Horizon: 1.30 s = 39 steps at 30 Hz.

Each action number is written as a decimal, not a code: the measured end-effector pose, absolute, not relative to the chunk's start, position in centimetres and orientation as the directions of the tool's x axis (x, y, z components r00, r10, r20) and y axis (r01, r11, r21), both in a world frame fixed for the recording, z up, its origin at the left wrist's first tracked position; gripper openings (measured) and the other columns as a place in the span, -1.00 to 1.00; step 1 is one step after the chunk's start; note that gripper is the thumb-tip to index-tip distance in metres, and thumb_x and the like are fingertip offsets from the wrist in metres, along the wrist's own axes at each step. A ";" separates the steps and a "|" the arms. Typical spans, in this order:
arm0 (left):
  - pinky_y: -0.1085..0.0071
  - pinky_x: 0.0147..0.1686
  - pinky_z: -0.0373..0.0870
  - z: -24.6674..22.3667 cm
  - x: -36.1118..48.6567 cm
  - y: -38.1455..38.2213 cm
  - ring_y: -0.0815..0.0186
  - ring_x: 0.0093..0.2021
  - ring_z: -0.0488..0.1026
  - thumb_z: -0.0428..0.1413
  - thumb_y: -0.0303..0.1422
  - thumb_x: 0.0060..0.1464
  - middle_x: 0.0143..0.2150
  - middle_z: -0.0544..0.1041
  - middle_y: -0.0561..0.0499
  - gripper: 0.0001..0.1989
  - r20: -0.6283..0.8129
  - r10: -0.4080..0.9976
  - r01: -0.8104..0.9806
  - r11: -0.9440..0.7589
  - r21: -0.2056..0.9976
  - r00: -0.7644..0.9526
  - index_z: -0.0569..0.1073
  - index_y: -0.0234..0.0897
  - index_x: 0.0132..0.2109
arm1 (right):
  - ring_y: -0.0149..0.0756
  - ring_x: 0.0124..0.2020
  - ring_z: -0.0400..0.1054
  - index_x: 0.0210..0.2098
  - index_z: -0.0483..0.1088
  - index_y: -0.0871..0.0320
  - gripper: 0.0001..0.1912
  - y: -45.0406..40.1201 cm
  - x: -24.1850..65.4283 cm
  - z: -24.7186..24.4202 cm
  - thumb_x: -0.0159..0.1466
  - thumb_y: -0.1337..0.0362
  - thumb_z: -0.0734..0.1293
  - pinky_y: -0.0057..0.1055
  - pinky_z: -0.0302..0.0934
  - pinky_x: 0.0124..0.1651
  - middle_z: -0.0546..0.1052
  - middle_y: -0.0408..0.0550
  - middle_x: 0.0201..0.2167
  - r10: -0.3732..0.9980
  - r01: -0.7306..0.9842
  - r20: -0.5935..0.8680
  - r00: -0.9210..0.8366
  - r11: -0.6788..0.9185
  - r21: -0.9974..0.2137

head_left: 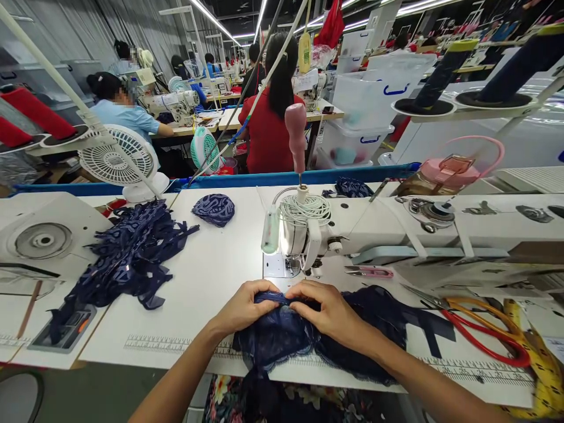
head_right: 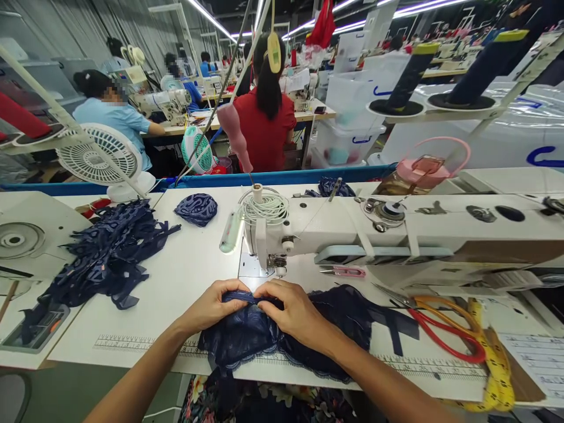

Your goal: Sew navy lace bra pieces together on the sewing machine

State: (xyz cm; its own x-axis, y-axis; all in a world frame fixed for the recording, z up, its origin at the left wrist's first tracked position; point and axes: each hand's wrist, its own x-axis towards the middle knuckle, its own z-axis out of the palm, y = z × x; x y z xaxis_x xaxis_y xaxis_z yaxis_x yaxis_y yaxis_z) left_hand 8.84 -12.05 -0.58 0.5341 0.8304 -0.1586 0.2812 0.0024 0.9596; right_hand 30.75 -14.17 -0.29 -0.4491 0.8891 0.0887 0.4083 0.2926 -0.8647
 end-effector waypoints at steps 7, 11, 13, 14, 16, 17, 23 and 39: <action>0.47 -0.24 0.30 -1.2 8.9 -12.5 0.31 -0.26 0.42 0.12 -0.40 0.06 -0.28 0.52 0.01 -0.87 -0.191 0.840 0.251 0.068 0.966 0.508 0.55 -0.31 -0.25 | -0.33 -0.37 0.37 -0.30 0.37 0.11 -0.78 -13.9 31.3 -0.9 0.36 0.15 0.19 -0.42 0.21 -0.29 0.49 -0.12 -0.41 0.933 0.414 -0.004 -0.360 0.156 -0.897; 0.45 -0.20 0.31 -1.3 9.0 -12.5 0.28 -0.23 0.42 0.13 -0.41 0.05 -0.27 0.52 0.00 -0.88 -0.131 0.867 0.256 0.005 0.967 0.480 0.56 -0.30 -0.27 | -0.30 -0.32 0.38 -0.14 0.33 0.12 -0.72 -13.9 32.1 -1.3 0.33 0.04 0.23 -0.40 0.23 -0.28 0.50 -0.09 -0.34 0.948 0.398 -0.100 -0.303 0.031 -0.917; 0.45 -0.17 0.31 -1.3 9.1 -12.5 0.28 -0.22 0.42 0.14 -0.41 0.05 -0.27 0.52 0.00 -0.87 -0.091 0.876 0.247 -0.033 0.968 0.474 0.57 -0.28 -0.26 | -0.31 -0.31 0.36 -0.05 0.32 0.08 -0.68 -14.1 32.3 -1.2 0.29 0.06 0.28 -0.41 0.21 -0.27 0.49 -0.12 -0.33 0.931 0.436 -0.114 -0.346 0.052 -0.898; 0.44 -0.16 0.31 -1.3 9.1 -12.5 0.28 -0.21 0.42 0.14 -0.41 0.05 -0.27 0.51 0.00 -0.87 -0.076 0.878 0.241 -0.046 0.969 0.473 0.57 -0.28 -0.25 | -0.32 -0.33 0.35 -0.02 0.32 0.07 -0.67 -14.2 32.4 -0.9 0.29 0.07 0.29 -0.42 0.20 -0.28 0.48 -0.14 -0.34 0.919 0.447 -0.123 -0.374 0.063 -0.893; 0.44 -0.15 0.30 -1.2 9.2 -12.6 0.28 -0.20 0.42 0.14 -0.44 0.03 -0.27 0.50 0.00 -0.87 -0.065 0.878 0.241 -0.058 0.969 0.475 0.57 -0.27 -0.26 | -0.34 -0.37 0.33 -0.03 0.35 0.05 -0.71 -14.4 32.6 -0.2 0.29 0.10 0.29 -0.44 0.17 -0.32 0.46 -0.16 -0.38 0.893 0.465 -0.142 -0.426 0.082 -0.881; 0.44 -0.16 0.30 -1.1 9.1 -12.7 0.28 -0.21 0.42 0.14 -0.46 0.02 -0.27 0.49 0.01 -0.87 -0.072 0.875 0.251 -0.058 0.966 0.479 0.57 -0.27 -0.28 | -0.35 -0.38 0.33 -0.08 0.38 0.05 -0.75 -14.4 32.7 0.3 0.30 0.11 0.29 -0.45 0.16 -0.33 0.46 -0.17 -0.40 0.884 0.482 -0.154 -0.442 0.090 -0.871; 0.48 -0.27 0.27 -0.4 8.7 -13.0 0.33 -0.29 0.38 0.18 -0.47 -0.05 -0.29 0.45 0.04 -0.89 -0.151 0.848 0.337 -0.034 0.941 0.509 0.55 -0.29 -0.30 | -0.31 -0.31 0.40 -0.31 0.48 0.08 -0.84 -15.0 33.7 2.2 0.29 0.17 0.30 -0.44 0.19 -0.25 0.54 -0.14 -0.35 0.860 0.532 -0.160 -0.484 0.144 -0.834; 0.39 -0.15 0.30 -0.5 9.2 -14.2 0.28 -0.20 0.39 0.11 -0.34 0.16 -0.25 0.43 -0.01 -0.89 0.037 0.874 0.367 -0.241 0.898 0.484 0.53 -0.23 -0.24 | -0.24 -0.18 0.33 -0.19 0.40 0.06 -0.86 -16.6 33.3 1.5 0.34 0.17 0.27 -0.31 0.18 -0.10 0.47 -0.08 -0.21 0.887 0.637 0.067 -0.457 0.379 -0.672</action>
State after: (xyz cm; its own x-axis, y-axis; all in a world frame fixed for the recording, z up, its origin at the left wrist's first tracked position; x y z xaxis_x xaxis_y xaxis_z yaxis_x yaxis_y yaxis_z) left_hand 9.23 -14.24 -0.47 0.4837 0.8744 0.0371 0.3670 -0.2411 0.8984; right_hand 33.33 -16.63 1.55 -0.4569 0.8870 0.0675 0.6365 0.3790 -0.6717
